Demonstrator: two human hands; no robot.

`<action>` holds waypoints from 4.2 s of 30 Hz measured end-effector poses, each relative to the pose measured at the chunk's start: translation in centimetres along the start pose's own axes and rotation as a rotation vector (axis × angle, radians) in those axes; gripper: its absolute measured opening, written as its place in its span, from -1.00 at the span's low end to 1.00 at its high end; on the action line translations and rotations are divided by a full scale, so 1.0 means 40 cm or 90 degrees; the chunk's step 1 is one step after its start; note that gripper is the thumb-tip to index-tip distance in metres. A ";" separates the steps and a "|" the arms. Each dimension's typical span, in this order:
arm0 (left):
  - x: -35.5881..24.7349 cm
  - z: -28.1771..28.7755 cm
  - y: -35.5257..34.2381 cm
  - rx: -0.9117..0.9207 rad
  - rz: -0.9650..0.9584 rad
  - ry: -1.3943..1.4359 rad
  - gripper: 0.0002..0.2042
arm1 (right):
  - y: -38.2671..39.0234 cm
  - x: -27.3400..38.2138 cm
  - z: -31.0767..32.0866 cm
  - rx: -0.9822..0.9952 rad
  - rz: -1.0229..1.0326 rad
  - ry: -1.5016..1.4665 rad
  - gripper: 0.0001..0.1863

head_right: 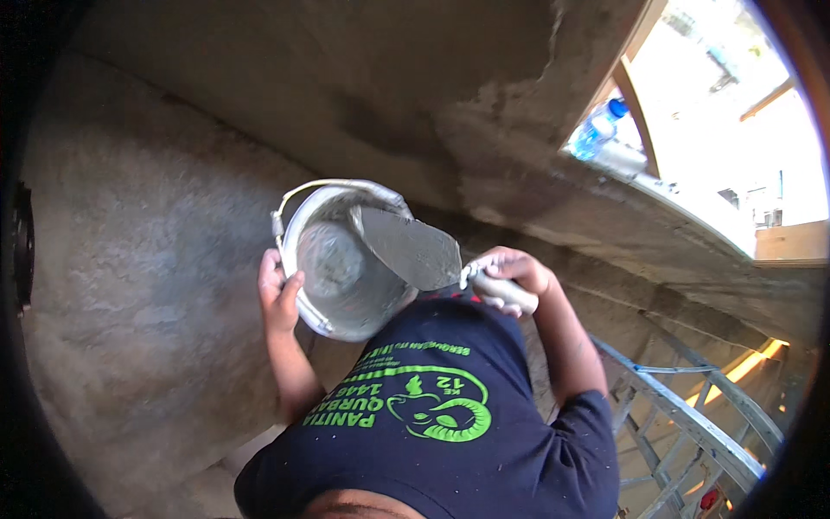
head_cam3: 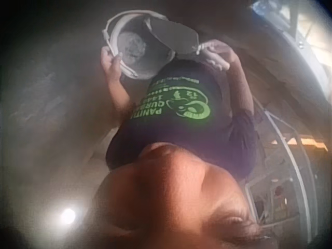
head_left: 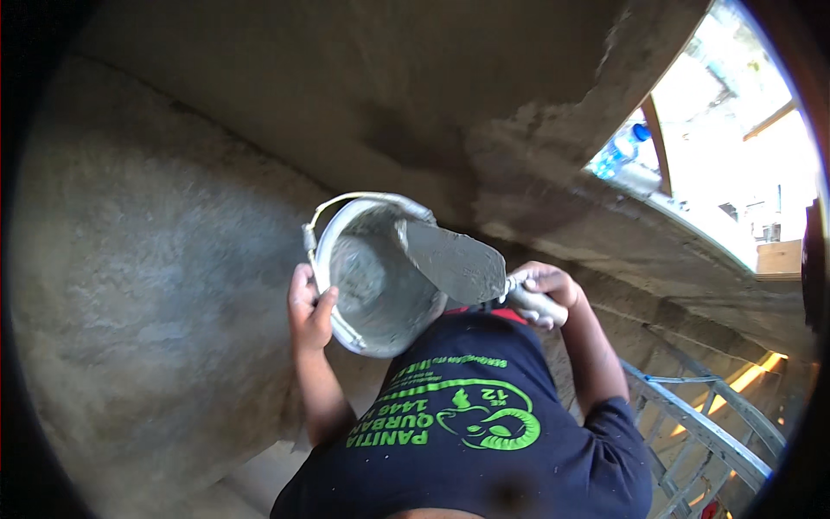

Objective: The person plasters a wall by repeatedly scooping cement mixture from a bucket with a trowel and smoothing it onto the concrete surface.

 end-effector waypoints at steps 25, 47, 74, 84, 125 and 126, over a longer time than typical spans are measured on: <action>0.034 -0.002 -0.039 0.031 0.029 0.032 -0.76 | 0.064 0.232 -0.077 -0.806 0.865 1.302 -0.43; 0.055 0.017 -0.029 0.005 0.059 0.033 -0.74 | 0.024 0.179 -0.074 -0.739 0.906 1.377 -0.42; 0.095 0.026 -0.015 -0.024 0.046 0.045 -0.73 | 0.097 0.380 -0.319 -0.793 0.935 1.462 -0.42; 0.131 0.058 0.009 -0.030 0.054 0.037 -0.69 | 0.049 0.243 -0.062 -0.724 0.504 1.623 -0.31; 0.045 0.003 -0.037 0.005 0.068 0.006 -0.71 | 0.124 0.081 -0.011 -0.845 1.014 1.224 -0.43; 0.047 0.004 -0.040 0.011 0.075 -0.008 -0.71 | 0.123 0.117 -0.050 -0.834 1.050 1.218 -0.42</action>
Point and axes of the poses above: each hand's wrist, its own y-axis away from the middle knuckle, its own z-axis out of the back of the hand, x = y × z, the point moved 1 cm from there along -y, towards the middle knuckle, and after that the axes turned 8 degrees about -x, right-handed, at the moved point
